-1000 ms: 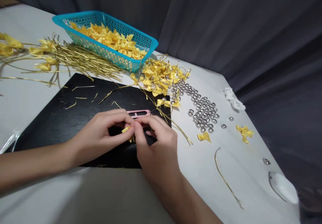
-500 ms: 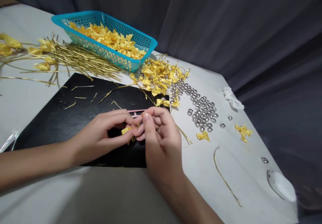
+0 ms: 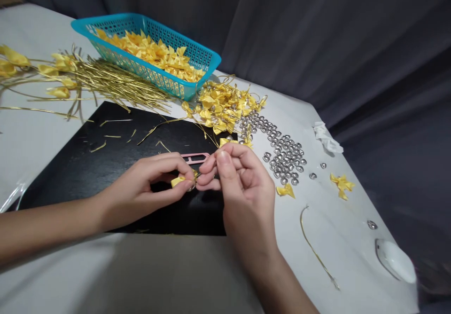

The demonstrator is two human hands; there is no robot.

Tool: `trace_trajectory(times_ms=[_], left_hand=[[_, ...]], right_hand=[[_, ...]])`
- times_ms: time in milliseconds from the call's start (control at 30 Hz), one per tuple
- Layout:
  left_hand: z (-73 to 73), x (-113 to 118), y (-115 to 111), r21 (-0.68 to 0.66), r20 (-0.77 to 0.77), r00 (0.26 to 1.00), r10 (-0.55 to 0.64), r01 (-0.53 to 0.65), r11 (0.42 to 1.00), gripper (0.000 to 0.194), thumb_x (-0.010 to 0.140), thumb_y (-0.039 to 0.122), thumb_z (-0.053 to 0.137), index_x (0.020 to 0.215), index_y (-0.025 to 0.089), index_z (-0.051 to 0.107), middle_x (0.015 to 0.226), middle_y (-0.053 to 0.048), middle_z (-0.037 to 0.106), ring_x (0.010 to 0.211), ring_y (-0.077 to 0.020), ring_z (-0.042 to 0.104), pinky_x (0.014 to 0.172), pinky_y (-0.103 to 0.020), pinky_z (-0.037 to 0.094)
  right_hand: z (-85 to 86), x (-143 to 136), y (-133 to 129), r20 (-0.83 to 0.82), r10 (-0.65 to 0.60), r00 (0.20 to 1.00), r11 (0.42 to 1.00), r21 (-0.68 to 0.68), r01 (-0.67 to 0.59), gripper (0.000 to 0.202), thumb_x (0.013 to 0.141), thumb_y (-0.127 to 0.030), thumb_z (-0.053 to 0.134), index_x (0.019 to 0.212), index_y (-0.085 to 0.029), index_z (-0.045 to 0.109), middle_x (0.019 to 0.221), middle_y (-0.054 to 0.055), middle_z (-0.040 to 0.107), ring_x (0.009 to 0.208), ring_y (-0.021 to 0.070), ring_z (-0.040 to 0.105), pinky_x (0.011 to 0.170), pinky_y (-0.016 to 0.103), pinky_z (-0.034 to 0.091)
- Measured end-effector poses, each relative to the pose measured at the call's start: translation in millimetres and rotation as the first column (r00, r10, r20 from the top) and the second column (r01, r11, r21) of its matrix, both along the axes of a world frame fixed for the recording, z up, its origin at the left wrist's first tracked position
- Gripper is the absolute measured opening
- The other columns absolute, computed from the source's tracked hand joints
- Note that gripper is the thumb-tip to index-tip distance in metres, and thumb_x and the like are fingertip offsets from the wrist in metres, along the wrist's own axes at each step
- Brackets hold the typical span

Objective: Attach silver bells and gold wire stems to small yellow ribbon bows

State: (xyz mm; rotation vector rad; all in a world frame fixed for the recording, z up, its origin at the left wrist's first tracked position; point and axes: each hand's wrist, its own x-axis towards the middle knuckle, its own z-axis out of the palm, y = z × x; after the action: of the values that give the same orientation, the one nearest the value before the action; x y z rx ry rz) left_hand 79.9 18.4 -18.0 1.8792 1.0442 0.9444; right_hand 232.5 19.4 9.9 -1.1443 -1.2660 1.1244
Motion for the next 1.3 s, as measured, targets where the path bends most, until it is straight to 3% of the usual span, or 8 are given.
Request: trace_trajectory(times_ms=[200, 333, 433, 700, 833, 1000, 1167, 1300], left_hand=[[-1.7, -0.3, 0.3, -0.202, 0.097, 0.995, -0.008, 0.027, 0.979, 0.007, 0.074, 0.013, 0.053, 0.07, 0.016, 0.058, 0.074, 0.001, 0.059, 0.071, -0.0105, 0.054, 0.061, -0.017, 0.04], [0.2, -1.2, 3.8, -0.441, 0.264, 0.964, 0.028, 0.095, 0.893, 0.002, 0.071, 0.016, 0.057, 0.07, 0.015, 0.058, 0.074, 0.0, 0.059, 0.068, -0.0112, 0.054, 0.058, -0.019, 0.041], [2.6, -2.3, 6.4, -0.52, 0.343, 0.936, 0.08, 0.119, 0.846, 0.002, 0.069, 0.015, 0.059, 0.069, 0.014, 0.06, 0.063, 0.003, 0.055, 0.054, -0.0072, 0.048, 0.052, -0.018, 0.038], [0.9, -7.7, 8.2, -0.534, 0.389, 0.914, 0.113, 0.124, 0.836, 0.004, 0.07, 0.012, 0.061, 0.072, 0.013, 0.064, 0.061, 0.003, 0.058, 0.058, -0.0081, 0.051, 0.058, -0.019, 0.039], [0.4, -8.1, 8.1, -0.549, 0.402, 0.905, 0.138, 0.117, 0.827, 0.003, 0.07, 0.013, 0.061, 0.072, 0.014, 0.064, 0.062, 0.003, 0.059, 0.059, -0.0081, 0.051, 0.059, -0.019, 0.039], [0.0, -7.8, 7.7, -0.553, 0.412, 0.899, 0.149, 0.117, 0.825, 0.003, 0.071, 0.013, 0.061, 0.07, 0.014, 0.064, 0.063, 0.003, 0.06, 0.06, -0.0087, 0.052, 0.059, -0.02, 0.04], [-1.7, -9.3, 7.8, -0.525, 0.438, 0.884, 0.165, 0.103, 0.845, 0.004, 0.073, 0.016, 0.062, 0.069, 0.015, 0.065, 0.067, 0.002, 0.065, 0.064, -0.01, 0.057, 0.063, -0.02, 0.041], [-2.1, -9.2, 8.4, -0.513, 0.434, 0.886, 0.161, 0.097, 0.853, 0.006, 0.074, 0.015, 0.062, 0.069, 0.016, 0.065, 0.065, 0.003, 0.064, 0.063, -0.0084, 0.055, 0.061, -0.019, 0.039]], right_hand=[[0.3, 1.1, 2.7, 0.043, 0.063, 0.997, 0.998, -0.028, -0.062, 0.008, 0.084, -0.024, 0.053, 0.077, -0.021, 0.054, 0.069, -0.002, 0.061, 0.049, 0.0072, 0.058, 0.046, 0.016, 0.051], [0.9, 1.4, 4.6, 0.014, 0.195, 0.981, 0.976, -0.101, -0.193, 0.008, 0.088, -0.029, 0.049, 0.084, -0.022, 0.048, 0.071, -0.001, 0.065, 0.052, 0.0092, 0.062, 0.043, 0.017, 0.052], [1.9, 2.2, 6.6, 0.042, 0.209, 0.977, 0.975, -0.089, -0.205, 0.007, 0.086, -0.028, 0.052, 0.083, -0.021, 0.05, 0.061, -0.004, 0.062, 0.049, 0.0087, 0.06, 0.044, 0.017, 0.052], [7.0, 8.4, 8.6, 0.256, 0.21, 0.944, 0.978, -0.073, -0.198, 0.004, 0.08, -0.02, 0.06, 0.081, -0.017, 0.063, 0.064, -0.001, 0.064, 0.053, 0.0088, 0.062, 0.051, 0.018, 0.055], [6.5, 9.0, 6.4, 0.411, 0.164, 0.897, 0.972, 0.089, -0.218, 0.009, 0.079, -0.014, 0.059, 0.079, -0.02, 0.065, 0.075, 0.0, 0.065, 0.059, 0.0089, 0.062, 0.055, 0.019, 0.055], [6.0, 11.7, 5.8, 0.649, 0.007, 0.761, 0.895, 0.335, -0.294, 0.023, 0.079, -0.007, 0.056, 0.084, -0.025, 0.069, 0.083, 0.003, 0.062, 0.069, 0.0131, 0.062, 0.055, 0.024, 0.052], [9.1, 17.7, 7.4, 0.725, 0.038, 0.687, 0.81, 0.381, -0.446, 0.025, 0.079, -0.007, 0.056, 0.089, -0.026, 0.07, 0.079, 0.003, 0.064, 0.068, 0.0136, 0.061, 0.058, 0.027, 0.051], [10.3, 18.7, 7.1, 0.744, 0.061, 0.665, 0.788, 0.373, -0.49, 0.024, 0.078, -0.006, 0.057, 0.087, -0.024, 0.07, 0.078, 0.003, 0.065, 0.069, 0.0135, 0.061, 0.058, 0.026, 0.051]])
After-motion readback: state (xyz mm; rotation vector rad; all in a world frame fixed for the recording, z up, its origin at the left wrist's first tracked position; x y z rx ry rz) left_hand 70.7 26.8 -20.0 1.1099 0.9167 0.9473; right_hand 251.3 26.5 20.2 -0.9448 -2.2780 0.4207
